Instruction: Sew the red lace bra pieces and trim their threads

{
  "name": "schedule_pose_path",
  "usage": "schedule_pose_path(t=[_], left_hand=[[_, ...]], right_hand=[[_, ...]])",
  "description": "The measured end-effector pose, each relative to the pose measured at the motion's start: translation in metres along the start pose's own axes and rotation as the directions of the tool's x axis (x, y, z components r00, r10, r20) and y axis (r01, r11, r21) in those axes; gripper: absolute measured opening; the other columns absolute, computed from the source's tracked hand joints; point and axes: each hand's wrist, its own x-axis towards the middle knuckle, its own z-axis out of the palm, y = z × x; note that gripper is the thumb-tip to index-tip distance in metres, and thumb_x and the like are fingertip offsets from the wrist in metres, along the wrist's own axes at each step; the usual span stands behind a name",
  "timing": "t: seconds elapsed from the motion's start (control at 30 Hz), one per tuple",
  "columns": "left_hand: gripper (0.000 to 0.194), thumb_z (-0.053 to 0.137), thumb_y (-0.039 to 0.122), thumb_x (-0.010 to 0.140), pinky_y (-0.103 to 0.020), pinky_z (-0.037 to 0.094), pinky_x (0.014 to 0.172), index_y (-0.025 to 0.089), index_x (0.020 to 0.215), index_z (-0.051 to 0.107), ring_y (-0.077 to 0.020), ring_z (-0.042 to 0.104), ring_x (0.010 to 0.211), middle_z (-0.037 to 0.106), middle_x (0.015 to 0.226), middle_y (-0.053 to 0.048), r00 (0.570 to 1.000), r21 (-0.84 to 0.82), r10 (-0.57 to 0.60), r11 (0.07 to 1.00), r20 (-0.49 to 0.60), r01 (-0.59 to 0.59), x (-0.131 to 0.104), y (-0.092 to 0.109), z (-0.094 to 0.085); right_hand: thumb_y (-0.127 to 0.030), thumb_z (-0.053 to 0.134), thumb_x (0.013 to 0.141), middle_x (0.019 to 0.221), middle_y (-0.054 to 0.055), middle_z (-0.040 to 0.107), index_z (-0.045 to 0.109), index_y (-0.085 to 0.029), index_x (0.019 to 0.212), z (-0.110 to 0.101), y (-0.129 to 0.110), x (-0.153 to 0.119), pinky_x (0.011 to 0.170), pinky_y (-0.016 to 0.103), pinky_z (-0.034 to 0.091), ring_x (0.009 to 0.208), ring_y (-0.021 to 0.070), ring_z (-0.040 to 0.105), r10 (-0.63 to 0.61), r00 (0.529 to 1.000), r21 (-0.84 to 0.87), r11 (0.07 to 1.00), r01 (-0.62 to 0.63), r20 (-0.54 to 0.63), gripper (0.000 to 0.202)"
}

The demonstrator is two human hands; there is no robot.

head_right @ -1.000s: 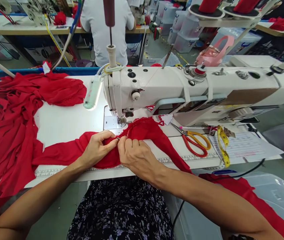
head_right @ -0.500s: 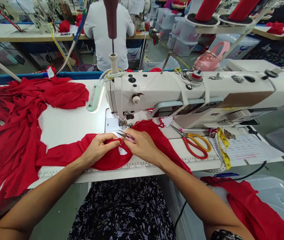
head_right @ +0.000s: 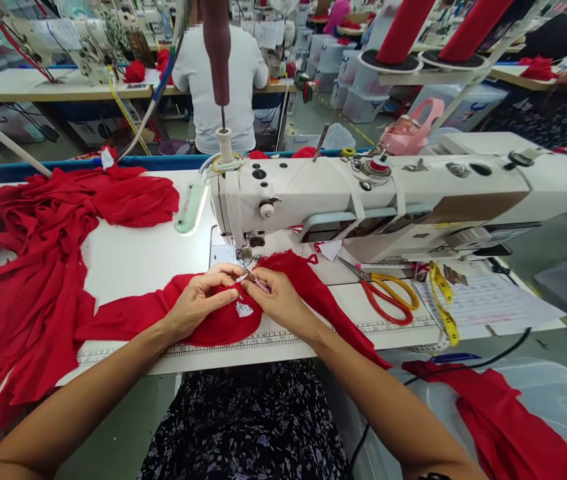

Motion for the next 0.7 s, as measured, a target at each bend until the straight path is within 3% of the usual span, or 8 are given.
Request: schedule_pose_path(t=[0.17,0.3,0.4,0.53,0.7], left_hand=[[0.014,0.067,0.031,0.087,-0.036,0.046,0.100,0.017,0.083,0.068,-0.0200,0.063,0.103,0.069,0.104,-0.008,0.999,-0.064,0.039,0.997,-0.029,-0.041,0.002,-0.006,0.006],[0.012,0.067,0.029,0.087,-0.034,0.047,0.097,0.017,0.084,0.069,-0.0190,0.063,0.099,0.069,0.099,-0.008,0.984,0.040,0.116,0.993,-0.134,-0.111,0.003,-0.006,0.008],[0.012,0.066,0.028,0.088,-0.034,0.047,0.098,0.018,0.087,0.070,-0.0191,0.063,0.101,0.070,0.102,-0.008,0.976,0.065,0.127,0.991,-0.178,-0.117,0.003,-0.007,0.007],[0.010,0.066,0.027,0.087,-0.034,0.047,0.099,0.018,0.087,0.071,-0.0192,0.063,0.104,0.071,0.102,-0.008,0.967,0.089,0.142,0.988,-0.212,-0.126,0.003,-0.009,0.006],[0.008,0.066,0.022,0.087,-0.032,0.048,0.099,0.019,0.088,0.072,-0.0181,0.064,0.103,0.072,0.103,-0.006,0.961,0.115,0.187,0.979,-0.203,-0.166,0.003,-0.011,0.006]], right_hand=[[-0.037,0.053,0.088,0.068,-0.004,0.050,0.058,-0.018,0.078,0.002,0.004,-0.005,0.056,0.024,0.033,0.060,0.0106,0.042,0.004,0.996,-0.116,0.993,-0.014,-0.087,0.022],[-0.042,0.055,0.091,0.076,-0.001,0.062,0.061,-0.020,0.103,-0.002,-0.007,-0.020,0.060,0.025,0.039,0.064,0.0138,0.053,-0.047,0.966,-0.351,0.935,-0.046,-0.253,0.026],[-0.042,0.047,0.097,0.072,-0.002,0.060,0.058,-0.020,0.109,0.003,-0.018,-0.036,0.059,0.026,0.037,0.060,0.0137,0.051,-0.131,0.965,-0.445,0.895,0.016,-0.228,0.028],[-0.043,0.042,0.100,0.063,-0.006,0.043,0.054,-0.022,0.089,0.019,-0.024,-0.047,0.050,0.024,0.029,0.054,0.0107,0.036,-0.004,0.996,-0.197,0.980,-0.013,-0.089,0.027],[-0.046,0.045,0.099,0.065,-0.006,0.039,0.053,-0.022,0.087,0.030,-0.020,-0.042,0.050,0.025,0.027,0.056,0.0105,0.032,0.072,0.991,-0.030,0.997,-0.076,-0.116,0.028]])
